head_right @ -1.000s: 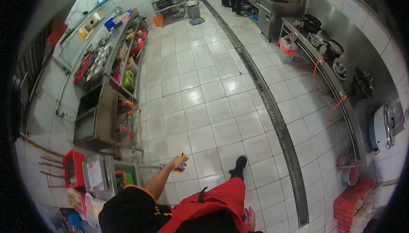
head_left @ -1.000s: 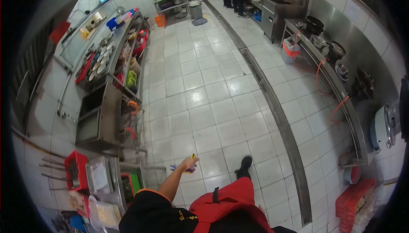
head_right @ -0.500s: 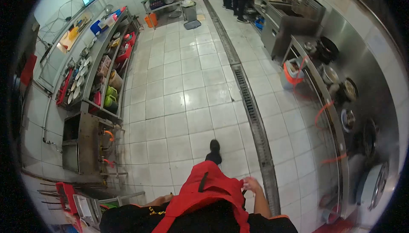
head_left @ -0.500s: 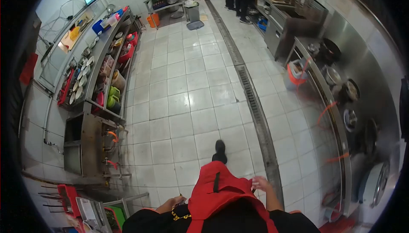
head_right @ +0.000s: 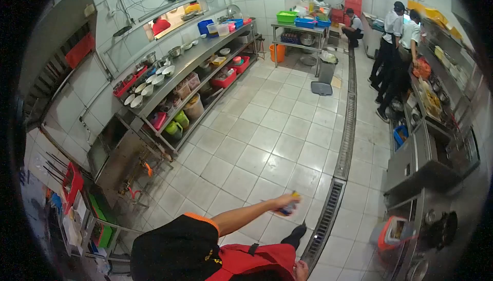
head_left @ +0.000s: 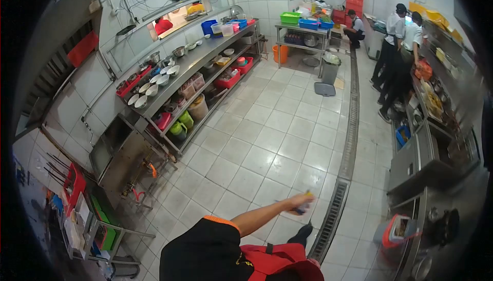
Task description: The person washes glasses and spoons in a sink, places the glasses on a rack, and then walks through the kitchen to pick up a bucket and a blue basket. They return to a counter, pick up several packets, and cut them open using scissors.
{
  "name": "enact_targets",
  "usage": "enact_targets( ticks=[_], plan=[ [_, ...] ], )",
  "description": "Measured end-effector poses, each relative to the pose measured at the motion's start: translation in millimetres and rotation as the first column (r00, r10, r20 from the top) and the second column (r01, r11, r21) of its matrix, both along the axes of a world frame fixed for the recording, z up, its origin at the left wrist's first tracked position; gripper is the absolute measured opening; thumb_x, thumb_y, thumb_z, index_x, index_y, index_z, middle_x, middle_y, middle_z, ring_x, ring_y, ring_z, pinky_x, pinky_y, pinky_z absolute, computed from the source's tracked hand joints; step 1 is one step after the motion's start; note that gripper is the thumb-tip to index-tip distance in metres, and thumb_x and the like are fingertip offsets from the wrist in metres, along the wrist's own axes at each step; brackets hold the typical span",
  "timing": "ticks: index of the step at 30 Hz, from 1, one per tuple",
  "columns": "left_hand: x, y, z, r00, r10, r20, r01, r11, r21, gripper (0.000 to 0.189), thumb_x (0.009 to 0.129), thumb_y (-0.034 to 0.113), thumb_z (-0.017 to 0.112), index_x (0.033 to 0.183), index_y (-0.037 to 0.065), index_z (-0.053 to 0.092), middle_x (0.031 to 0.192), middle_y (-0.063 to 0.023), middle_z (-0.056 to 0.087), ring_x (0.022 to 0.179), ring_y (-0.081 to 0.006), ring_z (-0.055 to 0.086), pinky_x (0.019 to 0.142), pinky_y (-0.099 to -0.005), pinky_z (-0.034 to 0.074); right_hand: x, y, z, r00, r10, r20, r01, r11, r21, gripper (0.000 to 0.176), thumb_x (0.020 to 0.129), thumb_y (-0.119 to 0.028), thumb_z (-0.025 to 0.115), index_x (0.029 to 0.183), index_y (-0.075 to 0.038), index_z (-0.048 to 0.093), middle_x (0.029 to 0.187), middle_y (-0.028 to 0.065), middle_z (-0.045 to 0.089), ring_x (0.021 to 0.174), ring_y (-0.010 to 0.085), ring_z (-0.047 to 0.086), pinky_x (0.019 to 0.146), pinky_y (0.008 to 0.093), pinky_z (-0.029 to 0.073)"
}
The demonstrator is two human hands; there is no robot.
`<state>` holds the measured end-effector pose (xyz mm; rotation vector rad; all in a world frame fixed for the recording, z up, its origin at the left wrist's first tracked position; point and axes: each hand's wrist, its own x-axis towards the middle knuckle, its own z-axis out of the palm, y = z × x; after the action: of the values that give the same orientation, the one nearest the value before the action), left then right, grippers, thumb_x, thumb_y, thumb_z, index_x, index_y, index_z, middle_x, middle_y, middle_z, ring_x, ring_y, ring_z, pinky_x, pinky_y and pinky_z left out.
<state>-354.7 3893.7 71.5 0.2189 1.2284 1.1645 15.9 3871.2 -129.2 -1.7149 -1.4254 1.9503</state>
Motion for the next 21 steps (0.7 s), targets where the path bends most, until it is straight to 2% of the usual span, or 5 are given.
enact_targets(
  ticks=[5,13,15,19,21],
  plan=[
    [-4.9,154.5,64.9,0.982,0.127,0.142,-0.16,0.954,0.255,0.031,0.085,0.035,0.06,0.1,0.009,0.05,0.075,-0.0027,0.053,0.054,-0.0127,0.055,0.051,-0.0272,0.048,-113.5,174.3,54.1,0.982,0.164,-0.097,-0.134,0.957,0.259,0.071,0.072,-0.019,0.072,0.13,0.001,0.037,0.118,0.0173,0.052,0.11,0.0279,0.049,0.096,0.0355,0.038],
    [-125.3,296.6,171.5,0.573,0.584,-0.575,-0.132,0.758,0.638,0.033,0.086,0.015,0.057,0.114,0.001,0.045,0.088,-0.0027,0.053,0.081,-0.0093,0.049,0.074,-0.0235,0.042,-381.6,394.9,318.7,0.611,0.781,-0.129,-0.401,0.446,0.8,0.086,0.062,-0.016,0.079,0.132,0.0,0.031,0.129,0.0171,0.04,0.121,0.028,0.04,0.102,0.0386,0.032],
    [-169.0,341.1,180.0,0.555,0.679,-0.481,-0.263,0.691,0.673,0.032,0.086,0.013,0.058,0.113,0.001,0.045,0.09,-0.0027,0.053,0.081,-0.0088,0.05,0.073,-0.0235,0.043,-441.3,441.4,312.5,0.53,0.741,-0.411,-0.345,0.632,0.694,0.083,0.06,-0.012,0.079,0.128,0.0,0.035,0.127,0.0155,0.042,0.117,0.0261,0.046,0.098,0.0377,0.037],
    [-252.9,457.2,168.3,0.476,0.819,-0.32,-0.43,0.534,0.728,0.034,0.084,0.018,0.062,0.11,0.002,0.047,0.084,-0.0055,0.056,0.073,-0.0105,0.053,0.066,-0.0242,0.045,-531.6,536.8,297.1,0.547,0.758,-0.355,-0.202,0.531,0.823,0.076,0.06,-0.008,0.078,0.125,0.0,0.039,0.119,0.0128,0.047,0.108,0.023,0.051,0.093,0.0355,0.041],
    [-278.0,513.5,171.4,0.481,0.793,-0.374,-0.421,0.583,0.695,0.039,0.084,0.023,0.064,0.111,0.001,0.046,0.087,-0.0068,0.056,0.076,-0.0129,0.054,0.068,-0.0265,0.045,-557.0,584.8,286.5,0.597,0.528,-0.604,-0.235,0.835,0.497,0.075,0.06,-0.008,0.08,0.124,-0.002,0.041,0.118,0.009,0.047,0.105,0.0197,0.05,0.09,0.0323,0.041]
  ],
)
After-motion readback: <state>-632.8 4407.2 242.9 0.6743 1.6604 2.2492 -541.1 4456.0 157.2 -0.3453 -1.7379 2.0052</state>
